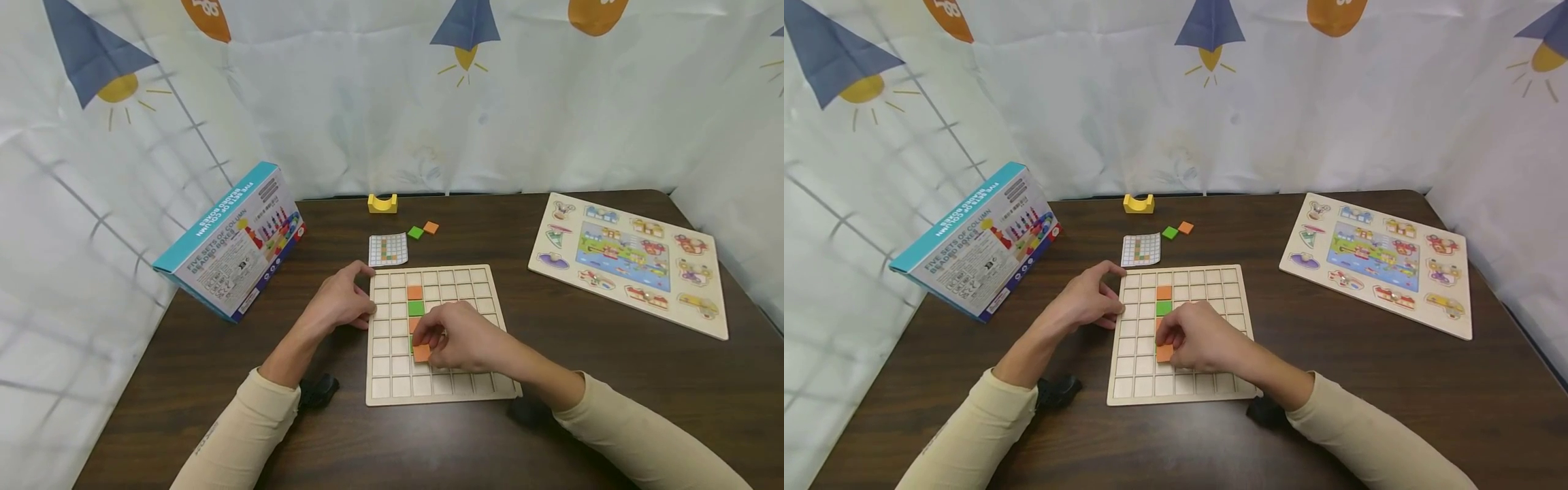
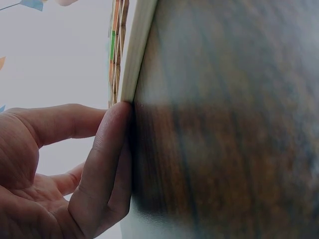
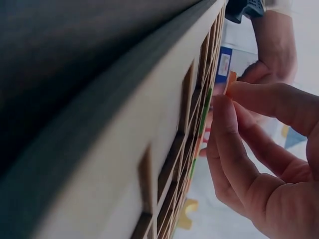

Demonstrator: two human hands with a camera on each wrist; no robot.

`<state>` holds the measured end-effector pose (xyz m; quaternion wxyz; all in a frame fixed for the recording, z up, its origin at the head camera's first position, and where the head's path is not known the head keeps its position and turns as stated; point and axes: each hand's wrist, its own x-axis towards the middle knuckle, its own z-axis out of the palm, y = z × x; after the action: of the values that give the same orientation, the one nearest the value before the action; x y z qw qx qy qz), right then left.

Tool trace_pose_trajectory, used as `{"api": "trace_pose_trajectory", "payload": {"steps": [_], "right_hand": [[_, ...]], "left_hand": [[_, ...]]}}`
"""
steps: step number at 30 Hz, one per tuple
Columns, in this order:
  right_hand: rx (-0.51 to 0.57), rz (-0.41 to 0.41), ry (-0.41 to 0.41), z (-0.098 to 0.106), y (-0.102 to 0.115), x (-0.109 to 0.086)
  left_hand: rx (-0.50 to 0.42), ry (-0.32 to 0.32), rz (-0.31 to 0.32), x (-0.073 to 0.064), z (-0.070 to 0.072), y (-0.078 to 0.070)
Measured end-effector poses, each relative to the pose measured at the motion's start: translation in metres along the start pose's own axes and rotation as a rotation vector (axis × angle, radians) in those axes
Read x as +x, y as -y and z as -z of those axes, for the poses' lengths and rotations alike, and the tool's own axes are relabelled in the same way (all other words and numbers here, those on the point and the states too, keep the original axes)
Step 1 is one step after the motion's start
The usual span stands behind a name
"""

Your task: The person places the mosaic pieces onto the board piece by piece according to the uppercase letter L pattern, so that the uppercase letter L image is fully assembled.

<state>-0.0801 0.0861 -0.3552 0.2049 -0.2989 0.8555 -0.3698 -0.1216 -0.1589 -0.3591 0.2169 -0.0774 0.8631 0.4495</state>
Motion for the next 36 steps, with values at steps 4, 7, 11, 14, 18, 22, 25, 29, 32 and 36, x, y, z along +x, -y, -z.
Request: {"api": "trace_pose_trajectory", "payload": {"steps": [4, 7, 11, 14, 18, 22, 25, 29, 32, 36], "right_hand": [[-0.008, -0.015, 0.021, -0.0010, 0.0018, -0.0007], [-0.016, -0.027, 0.037, -0.0015, 0.0026, -0.0015], [-0.034, -0.025, 0.049, -0.0026, 0.0023, -0.0023], [-0.040, -0.018, 0.055, -0.0036, 0.0022, -0.0027], [-0.049, -0.010, 0.057, -0.0050, 0.0025, -0.0030], [-0.057, -0.002, 0.057, -0.0058, 0.0025, -0.0026], [-0.063, 0.003, 0.054, -0.0059, 0.0021, -0.0024], [-0.071, 0.012, 0.046, -0.0062, 0.0017, -0.0026], [-0.066, 0.022, 0.041, -0.0063, 0.0015, -0.0030], [-0.057, 0.033, 0.038, -0.0065, 0.0014, -0.0033]], "left_hand": [[0.004, 0.004, 0.002, 0.0005, 0.0008, -0.0002], [0.000, 0.006, 0.000, 0.0007, 0.0008, -0.0001], [-0.011, 0.005, -0.007, 0.0010, 0.0003, 0.0000], [-0.014, 0.005, -0.010, 0.0012, 0.0002, 0.0000], [-0.014, 0.008, -0.008, 0.0011, 0.0006, 0.0000], [-0.014, 0.006, -0.003, 0.0001, 0.0010, 0.0000], [-0.015, 0.004, -0.005, -0.0006, 0.0010, 0.0003], [-0.015, 0.002, -0.013, -0.0013, 0.0009, 0.0009], [-0.015, 0.001, -0.019, -0.0014, 0.0008, 0.0011], [-0.015, 0.004, -0.022, -0.0012, 0.0007, 0.0011]]}}
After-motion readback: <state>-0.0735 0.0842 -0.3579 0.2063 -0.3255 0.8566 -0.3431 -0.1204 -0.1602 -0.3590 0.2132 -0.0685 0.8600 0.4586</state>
